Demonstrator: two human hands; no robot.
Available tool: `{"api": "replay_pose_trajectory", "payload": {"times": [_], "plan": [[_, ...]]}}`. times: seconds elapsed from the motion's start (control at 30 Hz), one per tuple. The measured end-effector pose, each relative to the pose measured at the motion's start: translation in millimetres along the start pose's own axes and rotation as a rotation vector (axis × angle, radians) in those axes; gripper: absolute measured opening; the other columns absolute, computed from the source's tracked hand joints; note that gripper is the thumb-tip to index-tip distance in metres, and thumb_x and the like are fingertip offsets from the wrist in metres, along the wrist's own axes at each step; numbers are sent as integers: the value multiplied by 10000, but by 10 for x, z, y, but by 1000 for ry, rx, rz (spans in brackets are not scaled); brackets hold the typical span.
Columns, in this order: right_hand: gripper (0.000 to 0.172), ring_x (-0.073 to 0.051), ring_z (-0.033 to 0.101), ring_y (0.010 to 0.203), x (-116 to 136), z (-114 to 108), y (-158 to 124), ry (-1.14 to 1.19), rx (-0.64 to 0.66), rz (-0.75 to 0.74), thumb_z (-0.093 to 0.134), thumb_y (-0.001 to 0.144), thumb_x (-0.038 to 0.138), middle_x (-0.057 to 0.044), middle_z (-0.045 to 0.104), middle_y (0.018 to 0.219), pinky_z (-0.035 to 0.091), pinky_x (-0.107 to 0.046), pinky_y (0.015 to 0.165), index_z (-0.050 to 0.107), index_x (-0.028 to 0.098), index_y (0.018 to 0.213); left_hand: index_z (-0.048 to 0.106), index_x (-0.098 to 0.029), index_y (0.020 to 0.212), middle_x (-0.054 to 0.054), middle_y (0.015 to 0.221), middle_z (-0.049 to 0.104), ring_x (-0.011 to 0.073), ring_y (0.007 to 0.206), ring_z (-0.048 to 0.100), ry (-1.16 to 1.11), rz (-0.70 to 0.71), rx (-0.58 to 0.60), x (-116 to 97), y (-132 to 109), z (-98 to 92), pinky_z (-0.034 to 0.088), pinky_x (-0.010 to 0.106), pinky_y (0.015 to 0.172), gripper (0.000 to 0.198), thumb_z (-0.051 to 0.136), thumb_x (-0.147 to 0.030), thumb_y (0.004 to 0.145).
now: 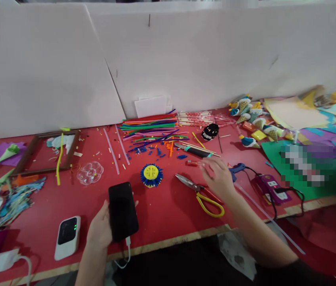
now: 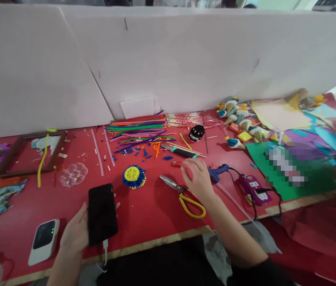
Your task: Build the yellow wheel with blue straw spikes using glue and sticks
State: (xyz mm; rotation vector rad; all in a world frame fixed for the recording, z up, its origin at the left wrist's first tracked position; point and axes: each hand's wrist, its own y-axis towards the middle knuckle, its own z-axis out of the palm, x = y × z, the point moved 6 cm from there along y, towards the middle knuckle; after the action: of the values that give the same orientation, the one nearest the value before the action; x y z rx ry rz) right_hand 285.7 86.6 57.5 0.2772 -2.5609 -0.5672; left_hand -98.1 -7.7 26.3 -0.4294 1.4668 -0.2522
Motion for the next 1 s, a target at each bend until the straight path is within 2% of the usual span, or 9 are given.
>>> {"api": "replay_pose_trajectory", "payload": {"times": [0.1, 0.17, 0.27, 0.4, 0.5, 0.6, 0.73, 0.83, 1.0], "plan": [[220, -294, 646, 1075, -210, 60, 542, -95, 118, 78, 513, 940, 248, -153, 723, 1087, 504, -471, 977, 688, 159, 1040, 758, -219, 1000, 135, 1032, 801, 363, 1135, 721, -288, -367, -49, 172, 17, 35, 601, 525, 963, 474, 589, -635, 847], [209, -289, 667, 1016, -335, 185, 844, -160, 237, 134, 518, 915, 177, -165, 732, 1045, 513, -421, 926, 708, 138, 990, 759, -203, 992, 128, 980, 808, 344, 1131, 727, -454, -540, -113, 224, -5, 69, 591, 490, 993, 398, 589, -544, 878], [253, -301, 676, 1020, -467, 386, 1128, -269, 360, 243, 500, 906, 107, -222, 715, 1095, 501, -392, 889, 706, 77, 1051, 755, -172, 1011, 134, 926, 809, 327, 1038, 762, -516, -591, -170, 200, 7, 92, 611, 466, 953, 399, 538, -496, 928], [311, -325, 660, 1111, -521, 627, 1228, -378, 465, 367, 530, 903, 67, -281, 678, 1174, 486, -391, 918, 651, 4, 1183, 735, -157, 1052, 111, 871, 808, 264, 846, 792, -547, -595, -251, 187, 31, 59, 642, 406, 860, 350, 521, -421, 966], [303, -279, 649, 1145, -532, 746, 1232, -436, 484, 437, 593, 961, 192, -194, 670, 1231, 512, -429, 973, 628, 65, 1234, 724, -133, 1080, 118, 868, 805, 254, 766, 786, -538, -603, -261, 191, 43, 34, 649, 399, 813, 353, 521, -401, 972], [341, -229, 656, 1111, -554, 794, 1258, -462, 463, 483, 639, 970, 352, -103, 660, 1242, 551, -455, 965, 626, 136, 1234, 705, -114, 1139, 127, 895, 802, 262, 775, 786, -514, -593, -256, 193, 56, 23, 649, 402, 802, 352, 543, -375, 966], [240, -240, 667, 1041, -539, 697, 1320, -425, 356, 458, 615, 950, 242, -147, 657, 1195, 559, -428, 909, 666, 100, 1137, 681, -128, 1146, 90, 861, 796, 226, 761, 783, -490, -561, -281, 196, 71, 26, 648, 350, 757, 321, 489, -342, 1005], [237, -271, 658, 1028, -428, 510, 1330, -341, 220, 347, 537, 890, 139, -195, 632, 1205, 538, -418, 896, 702, 93, 1055, 675, -109, 1122, 93, 847, 789, 224, 747, 779, -481, -551, -292, 199, 78, 44, 645, 348, 734, 313, 470, -320, 1016], [270, -251, 647, 984, -71, 132, 1087, -76, -35, 89, 499, 877, 166, -120, 672, 1029, 544, -378, 848, 719, 182, 1033, 687, -97, 1026, 93, 804, 775, 220, 702, 766, -462, -515, -319, 176, 83, 49, 633, 349, 710, 276, 478, -276, 1009]]}}
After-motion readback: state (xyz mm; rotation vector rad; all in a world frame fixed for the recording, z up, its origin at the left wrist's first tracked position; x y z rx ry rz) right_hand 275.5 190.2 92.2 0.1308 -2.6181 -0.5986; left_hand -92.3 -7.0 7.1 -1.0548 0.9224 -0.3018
